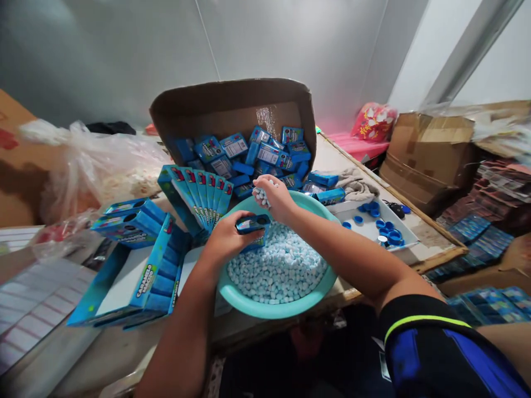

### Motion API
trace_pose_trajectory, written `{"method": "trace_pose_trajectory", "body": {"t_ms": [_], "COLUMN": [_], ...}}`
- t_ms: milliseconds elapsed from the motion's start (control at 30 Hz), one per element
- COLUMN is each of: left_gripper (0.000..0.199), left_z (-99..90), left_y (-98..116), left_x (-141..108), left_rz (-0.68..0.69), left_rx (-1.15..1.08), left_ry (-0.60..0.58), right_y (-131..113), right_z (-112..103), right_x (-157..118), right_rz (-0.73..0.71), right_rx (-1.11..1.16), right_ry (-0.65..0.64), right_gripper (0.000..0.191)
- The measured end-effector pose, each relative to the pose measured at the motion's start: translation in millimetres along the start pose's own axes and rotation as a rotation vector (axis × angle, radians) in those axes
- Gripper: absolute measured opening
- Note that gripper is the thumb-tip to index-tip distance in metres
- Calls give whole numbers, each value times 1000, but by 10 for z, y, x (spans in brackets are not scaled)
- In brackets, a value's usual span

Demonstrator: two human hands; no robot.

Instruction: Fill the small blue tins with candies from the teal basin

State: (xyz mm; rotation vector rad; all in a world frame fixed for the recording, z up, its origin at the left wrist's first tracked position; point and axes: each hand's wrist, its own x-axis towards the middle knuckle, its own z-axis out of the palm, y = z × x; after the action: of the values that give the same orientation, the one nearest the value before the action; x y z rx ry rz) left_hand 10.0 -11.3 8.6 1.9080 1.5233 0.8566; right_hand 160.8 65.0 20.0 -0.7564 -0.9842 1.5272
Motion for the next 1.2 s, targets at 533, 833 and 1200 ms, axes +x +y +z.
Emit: {"method": "trace_pose_trajectory", "body": {"t_ms": [533, 833, 1200], "left_gripper": [39, 45, 52], "left_z": [43, 88, 11], "left_y": [2, 17, -2], "left_x": [-75, -104, -68], "left_rz": [115, 41, 147], "left_rx": [0, 8, 46], "left_ry": [4, 109, 223], "right_y": [91, 110, 90], "right_z": [30, 39, -8], "right_x": [-151, -228, -135], "right_rz": [50, -58, -360], "right_rx": [-67, -132, -367], "right_ry": [-76, -163, -159], "right_gripper": [23, 18, 11]}}
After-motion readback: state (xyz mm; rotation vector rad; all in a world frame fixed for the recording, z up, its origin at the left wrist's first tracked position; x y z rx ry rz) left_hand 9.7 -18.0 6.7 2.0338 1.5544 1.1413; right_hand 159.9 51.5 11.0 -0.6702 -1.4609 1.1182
